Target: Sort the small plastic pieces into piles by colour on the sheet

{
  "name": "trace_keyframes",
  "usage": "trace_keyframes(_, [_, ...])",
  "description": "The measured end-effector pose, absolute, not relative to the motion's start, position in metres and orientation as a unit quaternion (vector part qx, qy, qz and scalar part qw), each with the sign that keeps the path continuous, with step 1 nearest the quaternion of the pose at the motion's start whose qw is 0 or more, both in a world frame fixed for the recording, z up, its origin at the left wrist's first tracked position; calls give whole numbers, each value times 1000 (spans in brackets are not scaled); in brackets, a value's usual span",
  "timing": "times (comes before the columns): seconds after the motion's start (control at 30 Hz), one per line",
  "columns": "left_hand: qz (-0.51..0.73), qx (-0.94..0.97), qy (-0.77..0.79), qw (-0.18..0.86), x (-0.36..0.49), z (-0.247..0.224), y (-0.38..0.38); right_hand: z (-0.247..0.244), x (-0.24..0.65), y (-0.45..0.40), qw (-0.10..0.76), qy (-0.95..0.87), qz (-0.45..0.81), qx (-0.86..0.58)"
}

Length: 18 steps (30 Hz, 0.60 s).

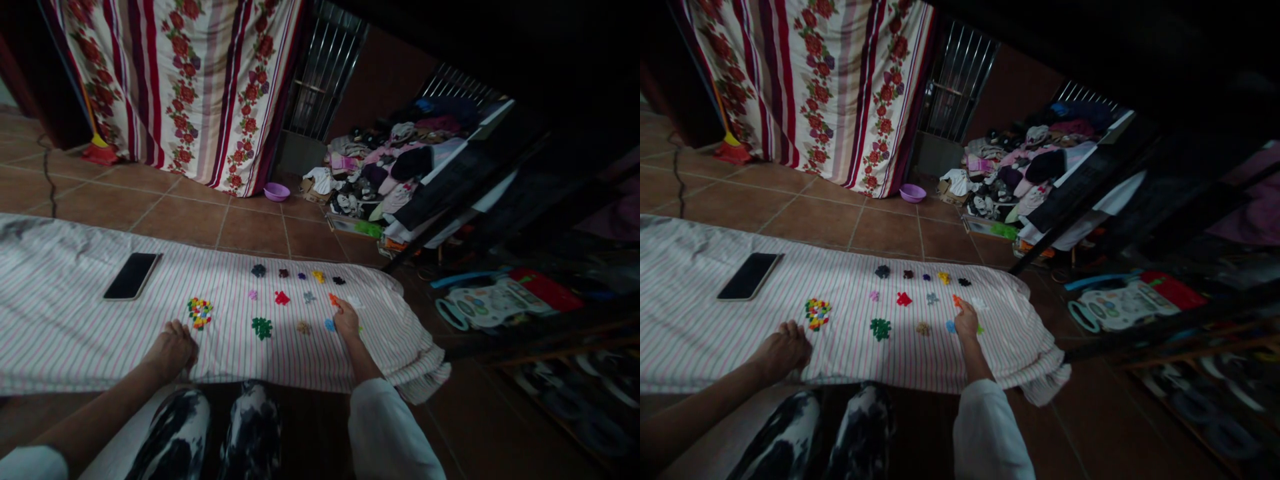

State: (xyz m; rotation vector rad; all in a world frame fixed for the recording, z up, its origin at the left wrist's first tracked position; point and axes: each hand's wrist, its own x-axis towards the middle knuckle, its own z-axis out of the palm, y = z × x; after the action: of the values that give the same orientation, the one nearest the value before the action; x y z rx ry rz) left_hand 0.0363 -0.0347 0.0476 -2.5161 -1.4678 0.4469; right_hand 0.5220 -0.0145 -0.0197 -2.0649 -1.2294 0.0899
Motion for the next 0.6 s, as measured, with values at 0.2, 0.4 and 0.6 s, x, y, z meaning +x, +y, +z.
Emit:
trace_keyframes(0.2, [151, -857, -483, 97, 34, 44, -34, -17, 523, -15, 361, -494, 33, -790])
trace_keyframes(0.4, [177, -858, -472, 102, 38, 50, -34, -13, 527, -24, 413, -445, 34, -794])
trace_keyframes(0.6, [197, -848, -492, 28, 47, 68, -30, -5, 524, -31, 427, -417, 18, -802])
